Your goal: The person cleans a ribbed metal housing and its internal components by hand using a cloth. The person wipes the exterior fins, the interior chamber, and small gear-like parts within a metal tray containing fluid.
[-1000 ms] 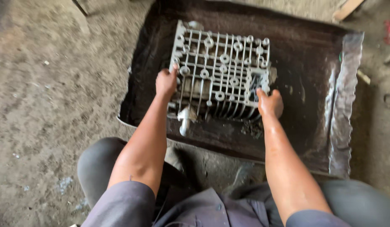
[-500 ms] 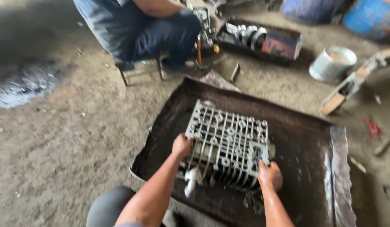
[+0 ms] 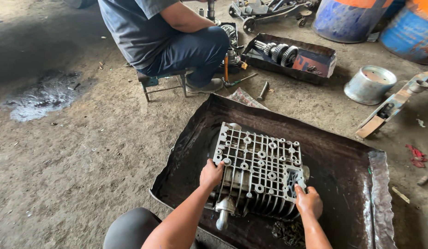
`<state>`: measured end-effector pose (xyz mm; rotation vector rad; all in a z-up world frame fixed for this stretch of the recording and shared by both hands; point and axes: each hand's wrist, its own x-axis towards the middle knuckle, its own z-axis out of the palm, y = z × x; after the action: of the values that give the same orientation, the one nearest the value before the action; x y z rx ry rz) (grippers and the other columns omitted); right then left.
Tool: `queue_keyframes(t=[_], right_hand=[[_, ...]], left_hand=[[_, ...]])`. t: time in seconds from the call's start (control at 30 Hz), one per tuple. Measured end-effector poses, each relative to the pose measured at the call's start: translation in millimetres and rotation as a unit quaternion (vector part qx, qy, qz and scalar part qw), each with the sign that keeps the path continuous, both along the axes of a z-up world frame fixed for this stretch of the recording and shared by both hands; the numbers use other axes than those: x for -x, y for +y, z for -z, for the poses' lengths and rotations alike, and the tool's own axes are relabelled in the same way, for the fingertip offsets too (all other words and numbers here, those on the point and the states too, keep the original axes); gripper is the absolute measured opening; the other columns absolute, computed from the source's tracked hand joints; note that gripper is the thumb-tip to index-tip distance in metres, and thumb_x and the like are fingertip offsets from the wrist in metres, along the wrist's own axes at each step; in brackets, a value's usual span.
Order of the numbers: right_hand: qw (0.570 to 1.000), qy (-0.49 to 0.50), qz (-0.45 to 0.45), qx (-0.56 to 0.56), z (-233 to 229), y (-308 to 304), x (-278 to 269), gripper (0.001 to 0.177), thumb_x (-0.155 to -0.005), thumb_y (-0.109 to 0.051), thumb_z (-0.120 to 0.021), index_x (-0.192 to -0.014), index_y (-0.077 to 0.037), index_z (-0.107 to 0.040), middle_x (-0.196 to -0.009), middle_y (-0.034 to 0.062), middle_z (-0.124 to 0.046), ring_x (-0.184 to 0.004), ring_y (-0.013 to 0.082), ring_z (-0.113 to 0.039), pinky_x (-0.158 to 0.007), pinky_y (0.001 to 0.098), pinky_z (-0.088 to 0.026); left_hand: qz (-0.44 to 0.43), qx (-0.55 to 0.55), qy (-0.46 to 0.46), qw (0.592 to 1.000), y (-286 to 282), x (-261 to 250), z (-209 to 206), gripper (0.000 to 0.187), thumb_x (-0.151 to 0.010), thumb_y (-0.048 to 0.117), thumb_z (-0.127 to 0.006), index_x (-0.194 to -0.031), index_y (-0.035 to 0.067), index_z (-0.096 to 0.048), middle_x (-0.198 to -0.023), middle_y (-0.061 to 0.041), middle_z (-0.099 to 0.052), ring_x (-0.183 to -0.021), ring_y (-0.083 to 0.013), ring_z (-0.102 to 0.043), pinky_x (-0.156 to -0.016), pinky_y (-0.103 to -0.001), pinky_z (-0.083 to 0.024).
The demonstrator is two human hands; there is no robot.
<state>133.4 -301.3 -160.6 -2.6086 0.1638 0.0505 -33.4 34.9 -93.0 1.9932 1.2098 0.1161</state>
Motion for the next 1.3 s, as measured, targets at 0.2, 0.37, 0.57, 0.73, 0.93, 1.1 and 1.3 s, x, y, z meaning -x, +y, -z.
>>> queue_keyframes(t=[0.2, 0.37, 0.57, 0.73, 0.93, 1.1, 1.3], right_hand=[[1.0, -0.004, 0.02, -0.013, 10, -1, 1, 0.069, -0.084, -0.064, -0.071, -0.129, -0.012, -0.071, -0.117, 0.0214, -0.074, -0.107, 0.0432, -0.07, -0.088, 0.0522, -0.056], [0.999, -0.016, 0.029, -0.021, 9, 1, 5, 0.068, -0.085, -0.063, -0.072, -0.129, -0.011, -0.071, -0.115, 0.0229, -0.074, -0.106, 0.0446, -0.07, -0.088, 0.0529, -0.056], [0.999, -0.022, 0.031, -0.018, 12, 0, 4, 0.069, -0.084, -0.062, -0.073, -0.129, -0.01, -0.071, -0.114, 0.0233, -0.075, -0.106, 0.0444, -0.07, -0.088, 0.0536, -0.056], [0.999, -0.014, 0.035, -0.018, 8, 1, 5, 0.069, -0.084, -0.063, -0.073, -0.129, -0.012, -0.071, -0.114, 0.0231, -0.075, -0.106, 0.0446, -0.07, -0.088, 0.0537, -0.055], [0.999, -0.015, 0.033, -0.034, 14, -2, 4, 0.068, -0.083, -0.063, -0.073, -0.127, -0.011, -0.072, -0.113, 0.0227, -0.075, -0.105, 0.0452, -0.07, -0.087, 0.0546, -0.055], [0.971, -0.101, -0.016, -0.217, 43, -19, -3, 0.056, -0.104, -0.056, -0.067, -0.092, -0.002, -0.067, -0.087, 0.0151, -0.064, -0.083, 0.0304, -0.057, -0.072, 0.0448, -0.045], [0.778, -0.12, 0.264, -0.558, 85, -78, -26, 0.031, -0.09, -0.033, -0.08, -0.085, -0.005, -0.066, -0.074, 0.0009, -0.062, -0.059, 0.0137, -0.053, -0.051, 0.0333, -0.043]], left_hand=[[-0.019, 0.003, 0.02, 1.0, -13, 7, -42, 0.055, -0.091, 0.055, -0.058, -0.116, 0.005, -0.061, -0.114, -0.022, -0.072, -0.113, -0.0406, -0.066, -0.096, -0.049, -0.051], [-0.026, 0.002, 0.022, 0.999, -15, 7, -44, 0.055, -0.09, 0.054, -0.059, -0.114, 0.005, -0.062, -0.114, -0.022, -0.071, -0.113, -0.0409, -0.065, -0.096, -0.049, -0.051], [-0.024, -0.004, 0.024, 0.999, -13, 5, -40, 0.054, -0.09, 0.054, -0.059, -0.113, 0.005, -0.062, -0.113, -0.022, -0.072, -0.112, -0.0404, -0.066, -0.096, -0.049, -0.051], [-0.028, -0.005, 0.02, 0.999, -14, 6, -41, 0.055, -0.089, 0.054, -0.06, -0.115, 0.006, -0.061, -0.113, -0.022, -0.071, -0.112, -0.0405, -0.066, -0.097, -0.048, -0.05], [-0.031, -0.005, 0.02, 0.999, -14, 5, -41, 0.055, -0.089, 0.054, -0.06, -0.114, 0.005, -0.062, -0.114, -0.022, -0.071, -0.112, -0.0406, -0.065, -0.096, -0.049, -0.051], [-0.031, -0.081, -0.008, 0.996, -8, -1, -13, 0.057, -0.087, 0.057, -0.065, -0.108, 0.004, -0.063, -0.105, -0.025, -0.072, -0.102, -0.0435, -0.068, -0.088, -0.05, -0.053], [-0.04, -0.216, 0.037, 0.975, -1, -7, 21, 0.064, -0.092, 0.067, -0.062, -0.092, 0.003, -0.066, -0.089, -0.025, -0.072, -0.085, -0.0446, -0.071, -0.076, -0.054, -0.056]])
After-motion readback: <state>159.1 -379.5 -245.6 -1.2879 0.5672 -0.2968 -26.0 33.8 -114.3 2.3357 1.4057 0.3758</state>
